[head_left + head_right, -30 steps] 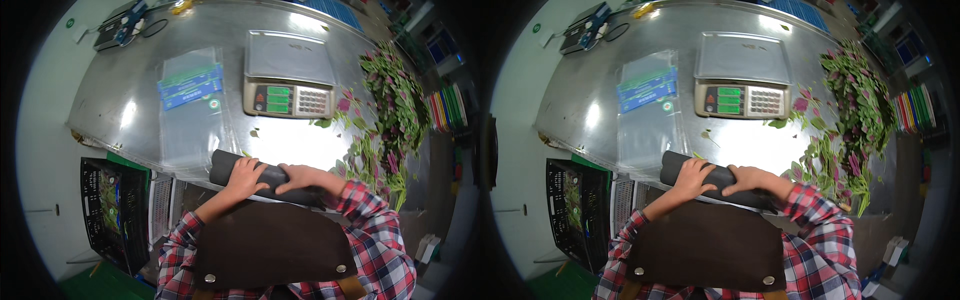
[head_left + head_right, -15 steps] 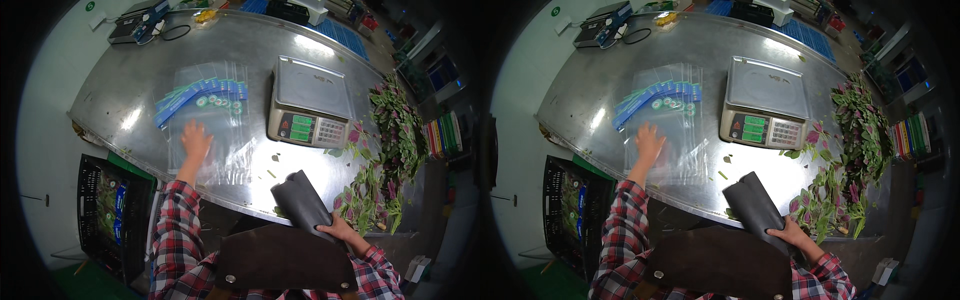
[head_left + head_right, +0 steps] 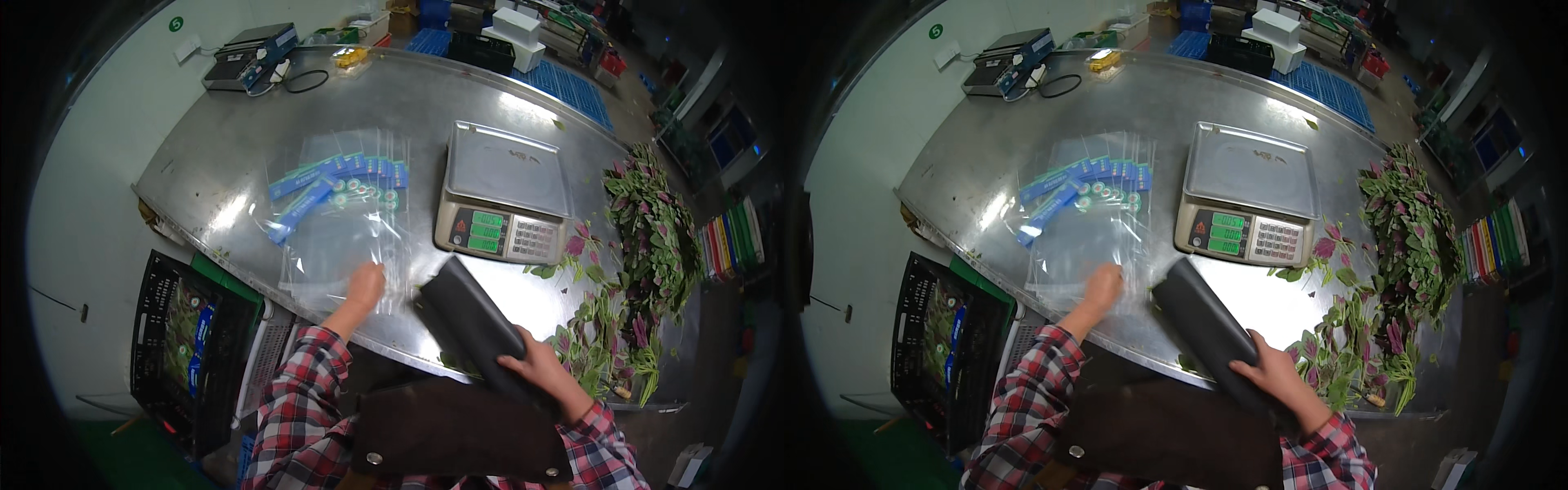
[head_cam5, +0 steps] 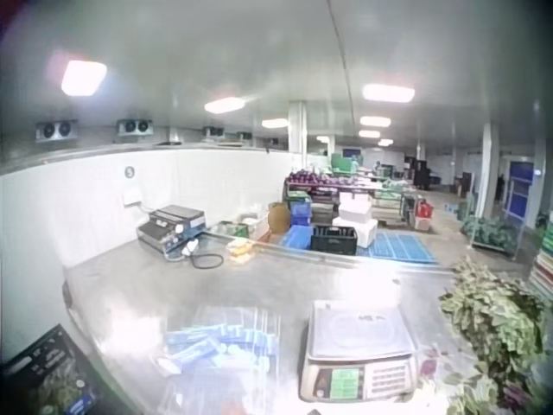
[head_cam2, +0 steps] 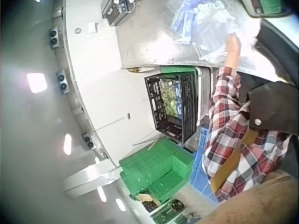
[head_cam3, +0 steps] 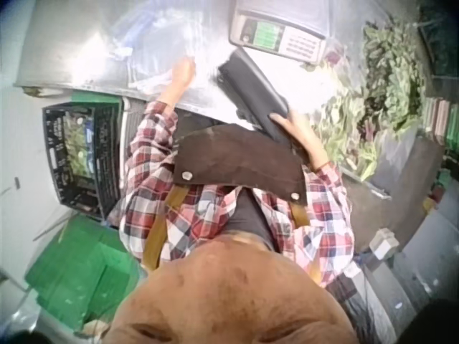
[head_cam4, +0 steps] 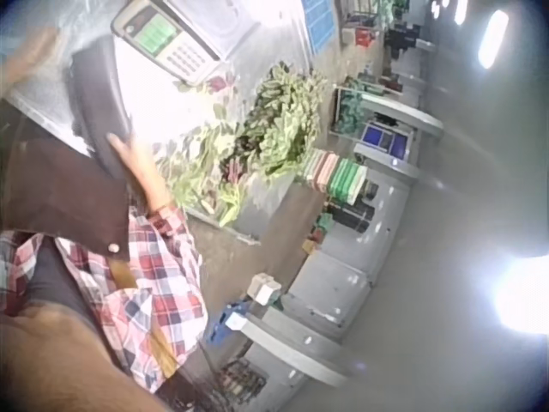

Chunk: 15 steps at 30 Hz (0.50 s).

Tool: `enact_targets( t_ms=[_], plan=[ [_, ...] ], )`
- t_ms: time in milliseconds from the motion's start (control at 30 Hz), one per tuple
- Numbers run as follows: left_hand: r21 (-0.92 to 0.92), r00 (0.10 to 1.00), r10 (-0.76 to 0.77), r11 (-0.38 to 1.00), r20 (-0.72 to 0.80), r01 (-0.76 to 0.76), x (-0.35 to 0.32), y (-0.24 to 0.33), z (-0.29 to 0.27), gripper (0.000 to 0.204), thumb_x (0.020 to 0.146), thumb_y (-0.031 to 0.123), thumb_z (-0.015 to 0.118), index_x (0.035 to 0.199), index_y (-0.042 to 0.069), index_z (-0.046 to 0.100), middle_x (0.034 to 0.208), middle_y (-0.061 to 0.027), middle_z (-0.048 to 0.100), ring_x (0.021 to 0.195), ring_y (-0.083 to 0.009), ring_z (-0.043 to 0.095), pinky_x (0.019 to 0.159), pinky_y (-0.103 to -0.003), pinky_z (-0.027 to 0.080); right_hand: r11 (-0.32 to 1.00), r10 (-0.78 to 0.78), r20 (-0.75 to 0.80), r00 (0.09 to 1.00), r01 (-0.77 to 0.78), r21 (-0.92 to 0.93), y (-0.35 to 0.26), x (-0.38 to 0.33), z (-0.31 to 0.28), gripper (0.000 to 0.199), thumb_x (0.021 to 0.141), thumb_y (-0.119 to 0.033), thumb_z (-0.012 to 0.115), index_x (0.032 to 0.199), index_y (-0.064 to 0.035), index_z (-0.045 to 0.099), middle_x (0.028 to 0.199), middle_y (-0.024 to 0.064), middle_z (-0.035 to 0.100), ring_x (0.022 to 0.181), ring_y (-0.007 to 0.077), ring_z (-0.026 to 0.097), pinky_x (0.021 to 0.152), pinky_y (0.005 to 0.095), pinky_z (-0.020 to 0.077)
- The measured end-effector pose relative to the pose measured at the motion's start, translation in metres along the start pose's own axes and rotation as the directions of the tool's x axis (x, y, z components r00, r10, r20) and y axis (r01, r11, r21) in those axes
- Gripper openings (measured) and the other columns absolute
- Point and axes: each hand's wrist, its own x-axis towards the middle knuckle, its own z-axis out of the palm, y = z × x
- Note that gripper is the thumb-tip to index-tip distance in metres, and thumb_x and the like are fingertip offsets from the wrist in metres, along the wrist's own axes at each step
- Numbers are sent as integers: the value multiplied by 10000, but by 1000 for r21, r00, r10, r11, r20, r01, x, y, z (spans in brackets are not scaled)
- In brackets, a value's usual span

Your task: The person gathers bunches of purple-and-green leafy plants, removes loose leaves, weighs the bunches on a digital scale, and slides them into plastic bags.

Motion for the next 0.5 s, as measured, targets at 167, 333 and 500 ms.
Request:
enact_targets(
  t_ms=[167,333,500],
  plan=[
    [-222,967,95,964,-237,-149,-17,71,-42,108,705,20,617,811,2,606,790,-167,572,774,-330,561,701,-411,461,923,7,138,990,47,-382,-45,62,-10,1099,695,-463,731,1438,-47,37,736,192,632,699,377,624,639,398,493],
    [-166,911,247,935,-331,-314,-48,106,-58,139,746,29,631,873,-19,604,883,-142,579,826,-315,552,762,-382,461,987,-94,180,979,116,-112,-59,96,-8,1086,653,-468,757,1442,-96,110,736,226,616,726,378,619,691,386,483],
    [-296,816,-253,949,-520,106,-7,37,-73,175,768,91,647,904,-13,607,955,-154,575,931,-336,545,826,-397,439,982,-53,285,957,102,-160,-49,88,-8,860,684,-524,701,1338,-79,364,910,227,634,869,366,624,779,391,481]
  ],
)
